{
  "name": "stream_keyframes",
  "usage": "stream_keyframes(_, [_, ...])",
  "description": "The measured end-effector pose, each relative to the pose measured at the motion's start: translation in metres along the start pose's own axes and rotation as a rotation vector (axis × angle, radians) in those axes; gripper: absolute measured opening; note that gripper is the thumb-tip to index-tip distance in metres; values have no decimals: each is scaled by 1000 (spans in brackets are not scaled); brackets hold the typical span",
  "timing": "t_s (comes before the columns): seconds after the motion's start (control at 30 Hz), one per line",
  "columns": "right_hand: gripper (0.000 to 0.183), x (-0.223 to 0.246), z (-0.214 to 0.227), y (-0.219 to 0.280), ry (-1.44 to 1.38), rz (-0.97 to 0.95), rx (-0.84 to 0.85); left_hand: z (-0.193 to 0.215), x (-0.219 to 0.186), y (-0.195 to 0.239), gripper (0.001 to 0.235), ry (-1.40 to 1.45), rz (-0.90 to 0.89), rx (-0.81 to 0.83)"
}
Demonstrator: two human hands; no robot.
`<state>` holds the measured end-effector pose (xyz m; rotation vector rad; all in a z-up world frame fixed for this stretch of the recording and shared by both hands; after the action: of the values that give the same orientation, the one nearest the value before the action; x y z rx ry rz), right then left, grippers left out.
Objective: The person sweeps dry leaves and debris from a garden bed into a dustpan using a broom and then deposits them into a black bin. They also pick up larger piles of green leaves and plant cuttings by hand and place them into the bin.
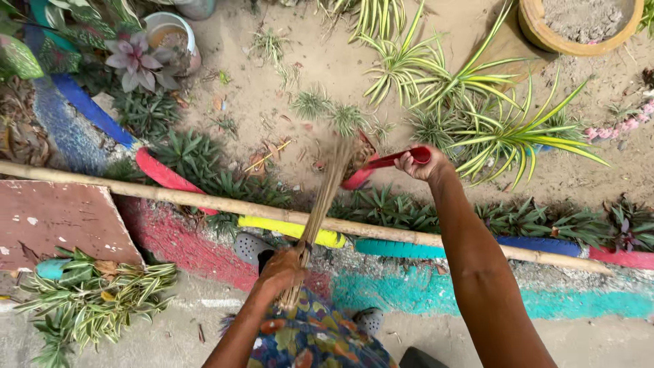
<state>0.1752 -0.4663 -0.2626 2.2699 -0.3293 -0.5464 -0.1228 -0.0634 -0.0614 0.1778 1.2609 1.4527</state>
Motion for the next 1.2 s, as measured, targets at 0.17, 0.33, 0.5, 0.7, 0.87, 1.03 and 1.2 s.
stream_keyframes(0.17, [59, -1, -21, -21, -214, -77, 35, 17, -22, 88, 85, 125, 134, -6])
stream_keyframes(0.33, [72, -5, -10, 18, -50, -58, -27, 47, -2, 153, 83, 220, 296, -81])
stream_keyframes(0.5, [56, 2, -11, 58, 278, -17, -156, 47, 31, 133, 78, 247, 406, -199])
stream_keyframes(0.7, [42, -6, 8, 55, 480, -60, -290, -19, 49, 15, 68, 558, 331, -276])
stream_keyframes(0.87, [44, 7, 6, 49, 404, -26, -338, -64, 17, -21, 70, 507, 79, -372])
stream_keyframes(1.03, [41, -3, -5, 28, 384, -99, -220, -50, -7, 47, 80, 775, 141, -282])
stream_keyframes(1.2, [47, 1, -13, 16, 317, -78, -164, -41, -15, 112, 88, 626, 210, -250])
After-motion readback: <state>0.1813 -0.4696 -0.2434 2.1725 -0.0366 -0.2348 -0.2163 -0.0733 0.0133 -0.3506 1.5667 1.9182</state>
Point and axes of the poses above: each hand's wrist, its own y-axis away from the middle knuckle, its own z-axis out of the back of the hand, x = y × z, the point moved 1 cm from there along -y, towards the middle knuckle, and after that the axes turned 9 degrees about -z, right-handed, at the moved point
